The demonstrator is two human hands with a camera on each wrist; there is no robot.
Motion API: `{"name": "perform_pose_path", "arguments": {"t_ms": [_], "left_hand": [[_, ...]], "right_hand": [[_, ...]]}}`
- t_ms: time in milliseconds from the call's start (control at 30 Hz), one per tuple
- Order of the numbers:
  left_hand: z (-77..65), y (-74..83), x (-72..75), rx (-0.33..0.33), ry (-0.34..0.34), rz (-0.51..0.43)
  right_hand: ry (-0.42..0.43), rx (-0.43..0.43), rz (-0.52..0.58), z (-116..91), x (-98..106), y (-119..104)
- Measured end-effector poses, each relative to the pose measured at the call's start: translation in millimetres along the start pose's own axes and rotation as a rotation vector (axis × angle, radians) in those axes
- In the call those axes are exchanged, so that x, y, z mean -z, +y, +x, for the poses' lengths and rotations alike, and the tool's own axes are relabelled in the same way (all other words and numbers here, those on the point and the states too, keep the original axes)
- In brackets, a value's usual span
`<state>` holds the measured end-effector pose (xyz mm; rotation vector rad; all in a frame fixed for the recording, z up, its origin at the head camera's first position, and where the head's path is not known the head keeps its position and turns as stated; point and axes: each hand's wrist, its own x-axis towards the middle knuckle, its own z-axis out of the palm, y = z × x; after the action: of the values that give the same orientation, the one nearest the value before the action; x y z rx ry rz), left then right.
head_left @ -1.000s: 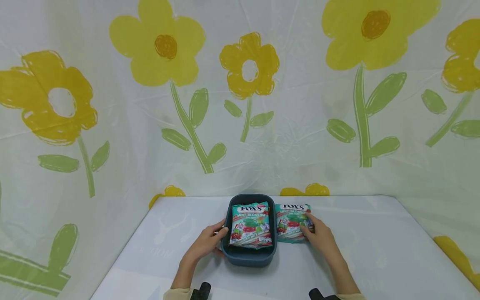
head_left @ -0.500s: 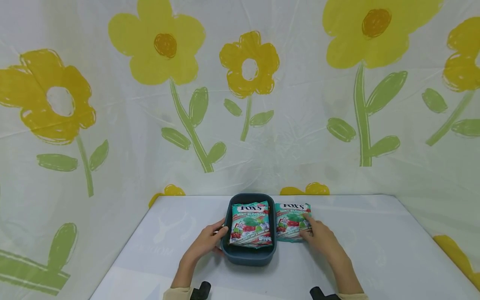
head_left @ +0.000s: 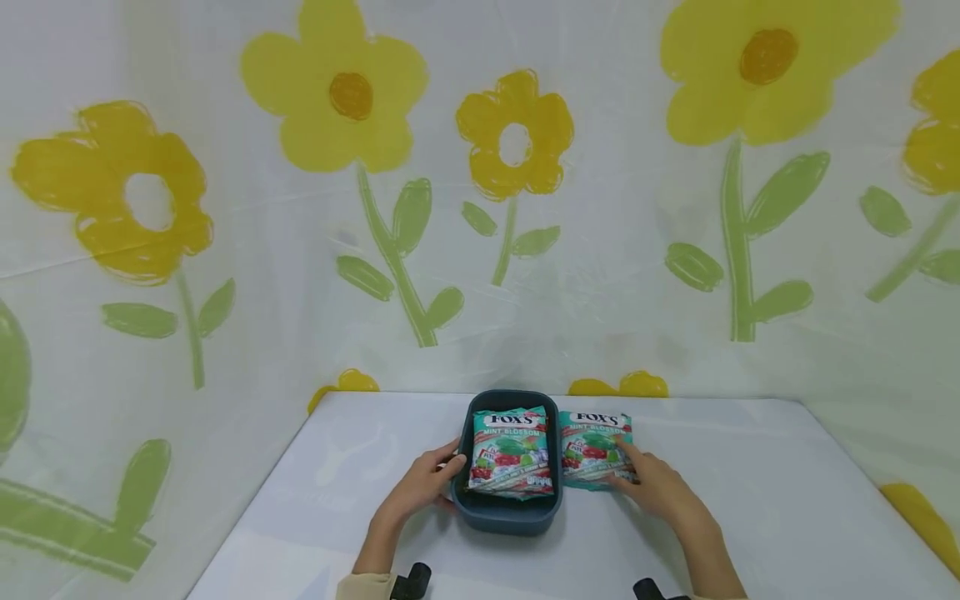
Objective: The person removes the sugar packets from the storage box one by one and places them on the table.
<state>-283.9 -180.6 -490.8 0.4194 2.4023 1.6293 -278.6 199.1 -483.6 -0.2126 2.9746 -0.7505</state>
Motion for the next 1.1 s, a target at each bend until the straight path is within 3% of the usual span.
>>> {"name": "perform_pose_path", "arguments": {"t_ms": [433, 767, 1100], "left_hand": [[-2.1, 2.9, 2.2, 0.003, 0.004, 0.003], [-1.9, 2.2, 0.5, 0.005, 0.001, -0.003], [-2.8, 2.6, -0.3, 0.010, 0.016, 0.027]], "right_hand": [[-0.066, 0.004, -0.015, -1, 6, -1], [-0.214, -0.014, -0.080, -3, 28, -17], [-0.234, 0.025, -0.127, -2, 47, -41]]}}
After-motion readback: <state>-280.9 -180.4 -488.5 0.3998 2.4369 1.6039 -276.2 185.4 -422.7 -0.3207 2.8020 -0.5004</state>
